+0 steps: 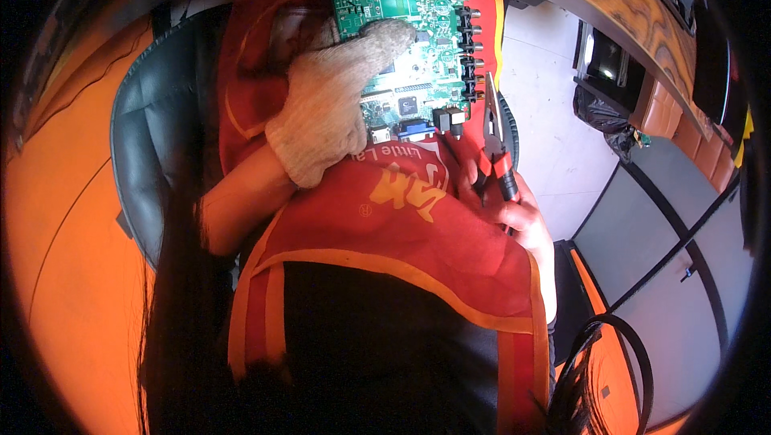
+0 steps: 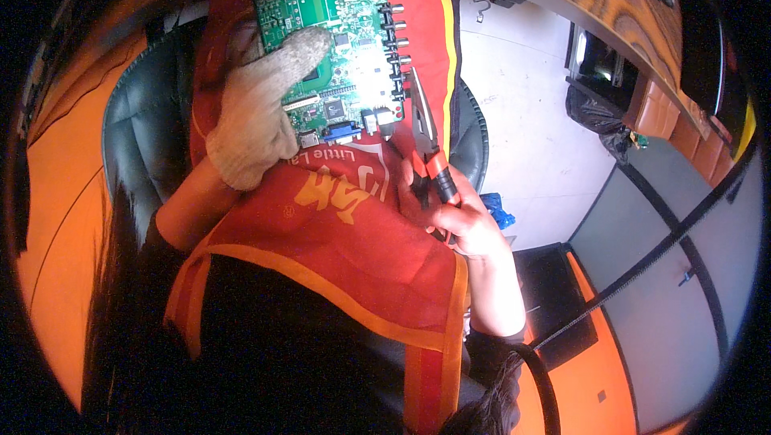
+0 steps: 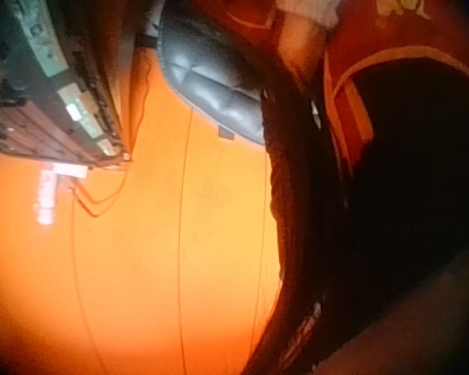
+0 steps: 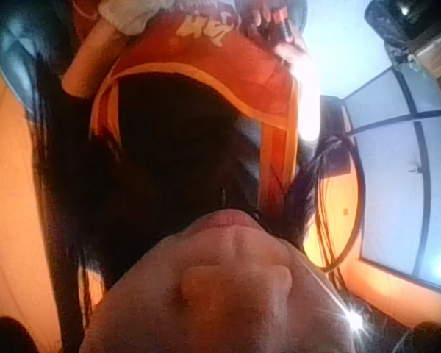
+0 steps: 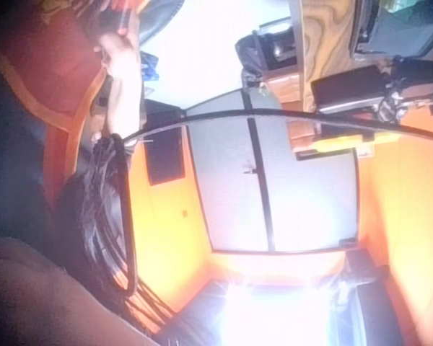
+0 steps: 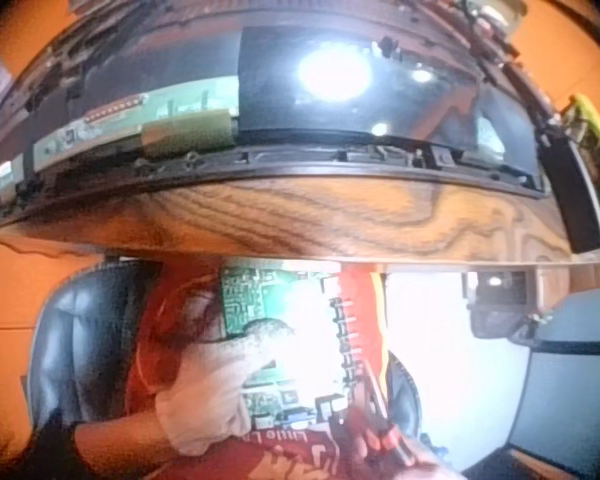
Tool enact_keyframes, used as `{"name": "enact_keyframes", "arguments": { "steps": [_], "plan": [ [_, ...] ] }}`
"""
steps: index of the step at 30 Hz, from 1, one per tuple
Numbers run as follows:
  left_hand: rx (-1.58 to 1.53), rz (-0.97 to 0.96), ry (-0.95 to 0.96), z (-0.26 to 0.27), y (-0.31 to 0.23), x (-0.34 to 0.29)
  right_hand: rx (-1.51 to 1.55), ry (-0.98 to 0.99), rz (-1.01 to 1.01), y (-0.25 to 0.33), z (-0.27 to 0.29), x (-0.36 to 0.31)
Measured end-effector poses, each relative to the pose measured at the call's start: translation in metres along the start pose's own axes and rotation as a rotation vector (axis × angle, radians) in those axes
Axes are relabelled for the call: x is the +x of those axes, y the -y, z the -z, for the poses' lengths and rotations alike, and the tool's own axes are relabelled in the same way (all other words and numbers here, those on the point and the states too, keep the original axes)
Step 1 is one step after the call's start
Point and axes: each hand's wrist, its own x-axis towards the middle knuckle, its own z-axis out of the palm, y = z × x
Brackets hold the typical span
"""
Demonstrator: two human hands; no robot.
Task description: The person holds a green circuit board and uses pliers to remove small components from its surface. They wear a glove on the left hand while manipulating the board and tools. The person repeatedly targets different areas of the board, extracting parts with the pliers throughout the clip.
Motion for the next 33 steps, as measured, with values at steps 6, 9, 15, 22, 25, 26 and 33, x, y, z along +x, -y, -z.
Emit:
{"name": "enact_keyframes", "arguments": {
  "steps": [6, 9, 15, 22, 25, 26, 33],
  "plan": [
    [0.147, 0.002, 0.087, 0.000, -0.005, 0.004, 0.167, -0.048, 0.078, -0.010, 0.007, -0.007],
    [0.102, 0.025, 0.081, -0.013, -0.011, -0.001, 0.102, -0.022, 0.093, -0.007, 0.012, -0.007],
    [-0.030, -0.081, 0.133, -0.031, -0.012, -0.005, 0.076, -0.013, 0.141, -0.004, 0.011, -0.007],
    [0.020, 0.003, 0.238, -0.035, -0.005, 0.001, -0.959, -0.412, 0.198, -0.003, 0.008, -0.012],
    [0.496, -0.349, 0.256, -0.026, -0.008, 0.005, -1.782, -0.731, 0.366, -0.005, 0.008, -0.013],
    [0.818, -0.626, 0.265, -0.020, -0.010, 0.007, -1.793, -0.830, 0.360, -0.005, 0.008, -0.014],
    [0.022, -0.026, 0.192, -0.012, 0.001, 0.012, -1.727, -0.974, 0.445, 0.006, 0.012, -0.034]
  ]
}}
